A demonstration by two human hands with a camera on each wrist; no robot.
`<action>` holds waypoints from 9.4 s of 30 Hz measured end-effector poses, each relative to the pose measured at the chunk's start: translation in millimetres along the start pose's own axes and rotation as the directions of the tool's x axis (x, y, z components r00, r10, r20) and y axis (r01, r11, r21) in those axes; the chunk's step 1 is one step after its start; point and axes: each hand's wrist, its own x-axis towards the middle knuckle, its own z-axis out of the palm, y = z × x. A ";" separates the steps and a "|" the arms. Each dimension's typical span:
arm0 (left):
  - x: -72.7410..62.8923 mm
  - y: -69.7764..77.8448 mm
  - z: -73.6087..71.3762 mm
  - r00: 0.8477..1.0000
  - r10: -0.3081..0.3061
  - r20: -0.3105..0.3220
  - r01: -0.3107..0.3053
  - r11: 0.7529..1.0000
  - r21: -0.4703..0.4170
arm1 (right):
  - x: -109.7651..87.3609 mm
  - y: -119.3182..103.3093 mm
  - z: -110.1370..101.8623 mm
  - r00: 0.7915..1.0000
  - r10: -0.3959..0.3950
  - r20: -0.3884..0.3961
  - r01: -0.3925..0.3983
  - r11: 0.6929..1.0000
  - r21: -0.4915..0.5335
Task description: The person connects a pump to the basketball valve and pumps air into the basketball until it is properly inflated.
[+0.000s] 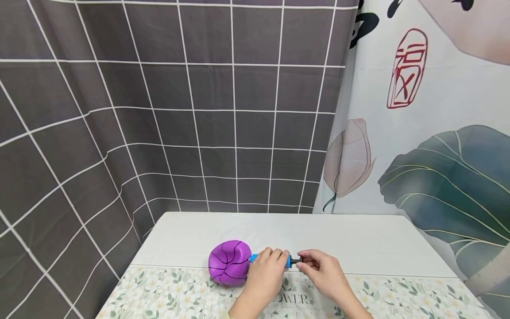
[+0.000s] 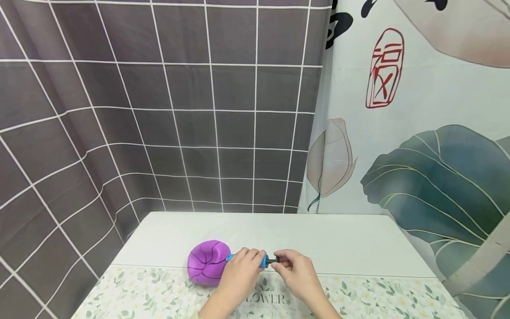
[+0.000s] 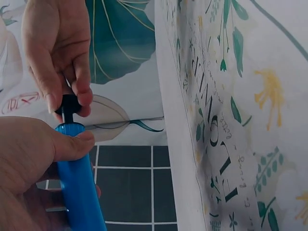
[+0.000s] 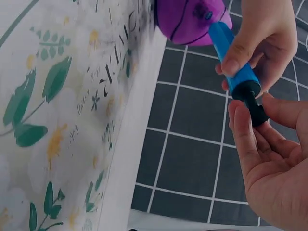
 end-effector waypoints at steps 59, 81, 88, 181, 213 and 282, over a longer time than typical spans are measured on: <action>0.6 1.0 1.9 1.000 0.019 0.011 -0.019 1.000 0.006 | -1.8 0.6 2.2 0.999 0.047 0.005 -0.047 0.999 0.004; 1.1 -10.8 -0.3 1.000 -0.013 -0.026 0.012 0.999 -0.037 | -3.3 7.8 -42.7 0.990 0.129 -0.061 -0.134 0.987 -0.085; 0.1 -11.3 -1.5 1.000 -0.022 -0.010 0.022 0.999 -0.049 | -8.2 16.6 -66.2 0.985 0.156 -0.073 -0.164 0.979 -0.122; -1.5 -3.7 -1.5 0.999 0.026 0.023 -0.027 0.999 0.032 | 0.8 -7.2 12.7 0.999 0.045 -0.023 -0.046 0.999 -0.016; 1.1 -5.4 -6.4 0.998 -0.049 0.040 0.048 0.999 0.019 | -2.1 14.7 -40.2 0.987 0.149 -0.064 -0.146 0.988 0.058; -1.0 0.5 -6.4 0.999 -0.032 0.030 0.031 0.999 0.016 | -3.6 -10.1 10.5 0.993 0.079 -0.085 -0.079 0.997 0.005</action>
